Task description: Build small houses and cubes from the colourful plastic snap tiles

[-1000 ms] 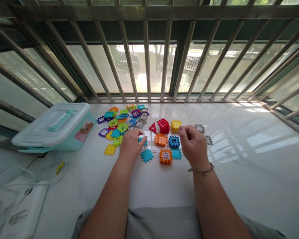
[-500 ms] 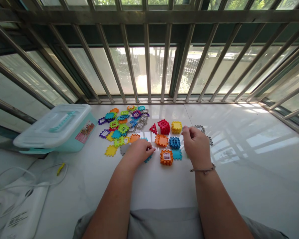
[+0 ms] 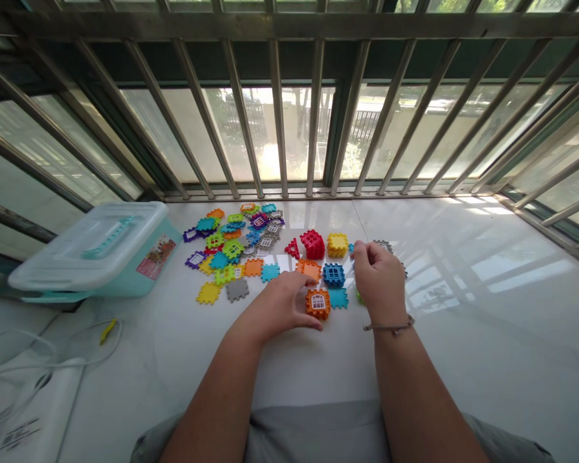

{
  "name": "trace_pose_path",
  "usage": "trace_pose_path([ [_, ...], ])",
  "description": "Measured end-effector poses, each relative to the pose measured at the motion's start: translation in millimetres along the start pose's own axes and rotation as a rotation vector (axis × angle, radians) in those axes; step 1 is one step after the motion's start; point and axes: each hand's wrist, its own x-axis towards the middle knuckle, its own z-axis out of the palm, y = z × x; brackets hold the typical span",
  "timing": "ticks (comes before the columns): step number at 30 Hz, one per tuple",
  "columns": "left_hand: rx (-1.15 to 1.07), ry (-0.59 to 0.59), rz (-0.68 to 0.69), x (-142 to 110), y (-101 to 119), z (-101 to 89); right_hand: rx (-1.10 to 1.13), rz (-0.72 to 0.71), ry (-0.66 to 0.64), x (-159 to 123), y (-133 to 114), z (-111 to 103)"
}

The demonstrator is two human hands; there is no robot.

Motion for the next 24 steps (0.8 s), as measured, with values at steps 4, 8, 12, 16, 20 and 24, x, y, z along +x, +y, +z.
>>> trace_pose_path([
  [4, 0.077, -0.039, -0.001, 2.3, -1.5, 11.0, 0.004, -0.010, -0.001, -0.3, 0.1, 0.6],
  [8, 0.111, -0.048, 0.032, 4.2, -1.0, 17.1, 0.007, -0.019, -0.009, -1.2, 0.0, 2.4],
  [12, 0.154, -0.060, 0.027, 3.3, 2.0, 14.0, 0.012, -0.007, -0.024, -1.9, 0.2, 3.4],
  [16, 0.201, -0.058, 0.006, -0.4, -0.3, 6.9, 0.024, -0.002, -0.032, -1.6, 0.1, 3.5],
  [20, 0.188, -0.042, -0.003, -4.6, -7.2, 1.8, 0.020, -0.007, -0.029, -1.2, 0.3, 3.2],
  [24, 0.195, -0.031, -0.034, -8.5, -12.0, -4.6, 0.014, -0.005, -0.038, -0.5, 3.1, 3.2],
])
